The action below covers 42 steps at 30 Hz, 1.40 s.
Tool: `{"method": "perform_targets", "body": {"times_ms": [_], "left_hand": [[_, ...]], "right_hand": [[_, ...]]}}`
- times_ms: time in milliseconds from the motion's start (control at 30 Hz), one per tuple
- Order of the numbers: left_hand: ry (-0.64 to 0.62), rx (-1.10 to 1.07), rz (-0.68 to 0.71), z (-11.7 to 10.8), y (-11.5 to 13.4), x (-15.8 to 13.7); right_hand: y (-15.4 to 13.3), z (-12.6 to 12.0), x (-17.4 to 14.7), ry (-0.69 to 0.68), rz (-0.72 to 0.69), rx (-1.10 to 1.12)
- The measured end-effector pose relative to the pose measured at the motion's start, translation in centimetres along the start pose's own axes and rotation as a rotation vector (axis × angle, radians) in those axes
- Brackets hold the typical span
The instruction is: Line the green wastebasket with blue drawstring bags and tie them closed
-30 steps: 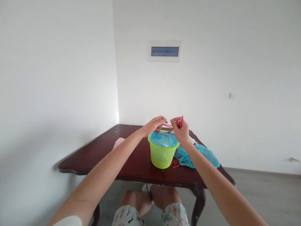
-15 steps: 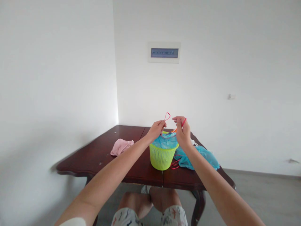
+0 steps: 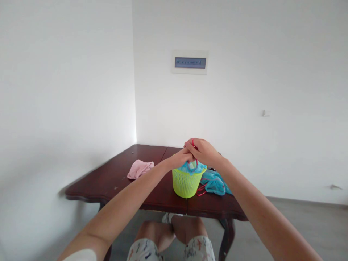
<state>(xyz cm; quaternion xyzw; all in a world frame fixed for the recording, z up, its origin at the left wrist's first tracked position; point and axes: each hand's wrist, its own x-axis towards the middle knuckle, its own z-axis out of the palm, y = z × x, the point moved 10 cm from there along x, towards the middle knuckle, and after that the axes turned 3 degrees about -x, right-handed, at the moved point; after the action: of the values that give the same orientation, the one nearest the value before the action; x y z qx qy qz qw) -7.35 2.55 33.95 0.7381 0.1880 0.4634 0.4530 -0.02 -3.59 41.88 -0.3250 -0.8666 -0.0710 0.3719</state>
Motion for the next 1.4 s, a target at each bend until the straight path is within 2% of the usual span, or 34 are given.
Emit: {"method": "perform_targets", "body": {"times_ms": [133, 200, 267, 333, 400, 467, 567, 633, 700, 767, 833, 900, 1033, 1133, 1200, 1300, 1400], "left_hand": [[-0.147, 0.044, 0.023, 1.4, 0.3, -0.2], [-0.163, 0.023, 0.002, 1.5, 0.1, 0.0], [-0.124, -0.021, -0.016, 0.9, -0.1, 0.2], [-0.054, -0.075, -0.022, -0.1, -0.1, 0.3], [0.036, -0.151, -0.047, -1.2, -0.4, 0.4], [0.135, -0.215, -0.090, -2.4, -0.9, 0.5], [0.233, -0.317, -0.159, -3.4, -2.0, 0.7], [0.212, -0.421, -0.185, -3.2, -2.3, 0.9], [0.170, -0.453, -0.141, -3.1, -1.6, 0.9], [0.149, -0.279, -0.034, -3.3, 0.1, 0.5], [0.131, 0.052, 0.088, -3.3, 2.5, -0.2], [0.123, 0.345, 0.207, -2.9, 4.9, -1.1], [0.129, 0.649, 0.465, -1.9, 8.3, -2.5], [0.088, 0.772, 0.615, -0.4, 8.7, -2.8], [0.029, 0.759, 0.643, 0.5, 8.1, -2.7], [-0.079, 0.745, 0.605, 1.7, 6.9, -2.3], [-0.078, 0.782, 0.557, 1.8, 6.6, -2.5]], "right_hand": [[2.0, 0.4, -0.1, -0.085, 0.102, 0.143], [2.8, 0.4, -0.5, -0.140, 0.144, 0.217], [3.2, -0.7, -1.0, -0.066, 0.135, 0.210], [3.4, -2.1, -1.9, 0.084, 0.118, 0.150], [3.5, -2.6, -3.3, 0.204, 0.130, 0.107], [3.4, -1.6, -4.5, 0.242, 0.143, 0.093], [2.2, 1.4, -6.1, 0.190, 0.089, 0.052], [1.5, 3.5, -6.9, 0.119, 0.043, 0.023], [1.2, 4.5, -7.6, 0.099, 0.017, 0.040], [1.6, 3.4, -8.0, 0.229, 0.018, 0.098], [2.8, 1.3, -8.2, 0.443, 0.065, 0.187], [4.7, 0.6, -7.6, 0.533, 0.138, 0.313], [8.0, 3.8, -4.6, 0.332, 0.302, 0.565], [8.4, 5.9, -3.7, 0.213, 0.308, 0.663], [8.0, 6.3, -3.6, 0.209, 0.283, 0.727], [7.6, 6.0, -3.8, 0.270, 0.262, 0.850], [8.9, 6.3, -3.7, 0.287, 0.338, 0.950]]}}
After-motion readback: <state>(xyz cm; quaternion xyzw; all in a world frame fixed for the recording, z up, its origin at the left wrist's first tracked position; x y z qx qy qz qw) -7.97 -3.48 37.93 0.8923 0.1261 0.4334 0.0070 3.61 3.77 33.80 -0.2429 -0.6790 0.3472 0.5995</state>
